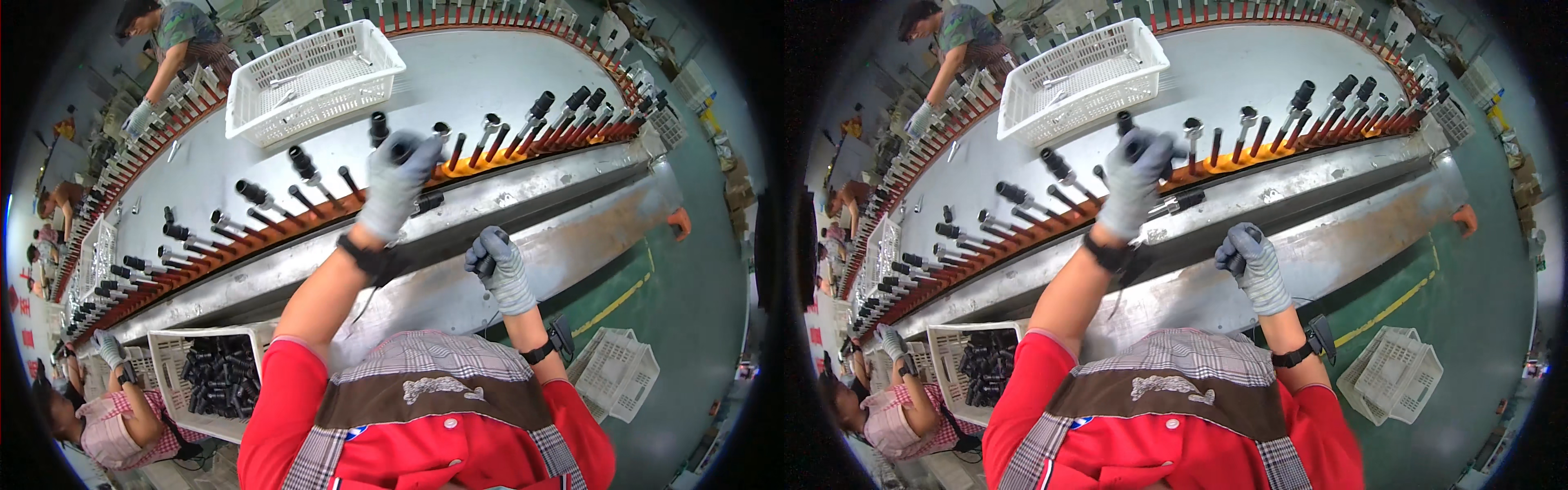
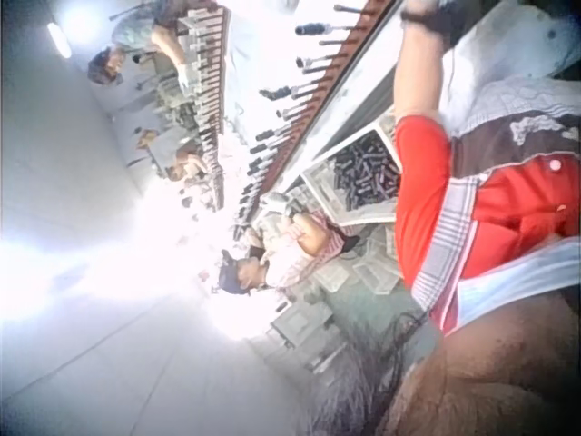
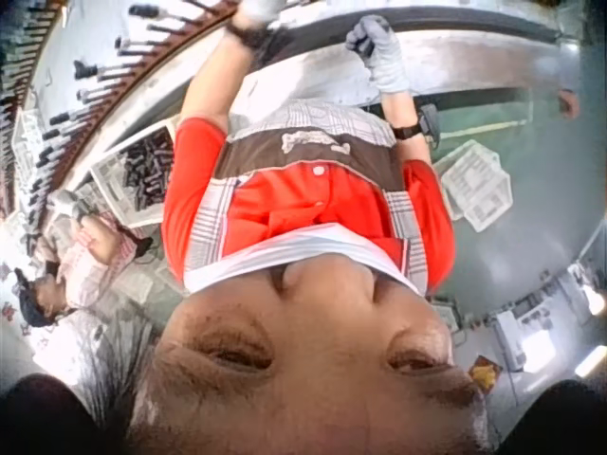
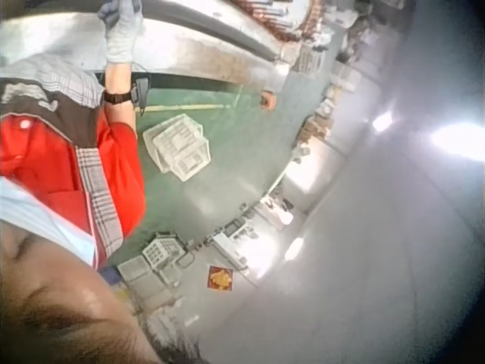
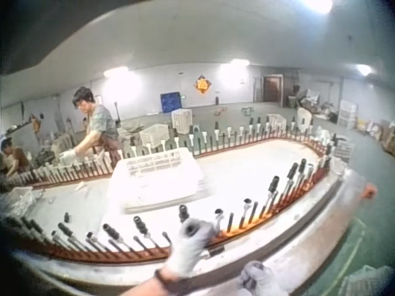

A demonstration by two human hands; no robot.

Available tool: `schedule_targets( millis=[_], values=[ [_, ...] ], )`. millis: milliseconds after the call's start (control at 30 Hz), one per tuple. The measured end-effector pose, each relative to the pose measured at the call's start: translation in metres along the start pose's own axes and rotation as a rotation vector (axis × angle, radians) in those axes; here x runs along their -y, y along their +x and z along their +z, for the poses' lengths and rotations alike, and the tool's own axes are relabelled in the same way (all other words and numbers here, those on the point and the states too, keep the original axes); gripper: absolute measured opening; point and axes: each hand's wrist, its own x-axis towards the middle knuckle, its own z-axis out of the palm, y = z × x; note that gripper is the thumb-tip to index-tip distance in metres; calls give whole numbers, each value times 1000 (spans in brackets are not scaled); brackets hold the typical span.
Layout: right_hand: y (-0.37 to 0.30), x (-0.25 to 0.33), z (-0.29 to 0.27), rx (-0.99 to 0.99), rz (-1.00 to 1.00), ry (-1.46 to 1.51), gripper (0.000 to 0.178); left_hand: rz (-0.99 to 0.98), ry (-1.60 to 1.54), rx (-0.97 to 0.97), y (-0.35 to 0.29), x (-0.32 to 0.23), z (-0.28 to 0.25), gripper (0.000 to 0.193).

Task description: Assembling plastic components onto a specialized manufacturing rack.

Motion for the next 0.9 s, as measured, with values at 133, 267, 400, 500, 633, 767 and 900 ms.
schedule_targets(
  millis=[133,267,400,500,633,767,900],
  values=[
    [6,31,-44,-63,-22,-15,23,145,-86,40,80,49,79,23],
    [9,58,-112,-192,-37,2,24,91,59,-60,114,90,98,29],
    [28,68,-160,-270,-35,51,23,144,195,-59,125,111,101,27],
    [51,73,-175,-320,20,66,24,209,283,-93,126,120,97,24],
    [88,80,-183,-274,22,104,20,103,9,-73,121,116,87,27],
    [118,87,-183,-266,84,50,20,-13,30,-104,117,107,88,28],
    [143,89,-188,-231,161,68,16,-88,93,-212,121,104,102,28]
  ],
)
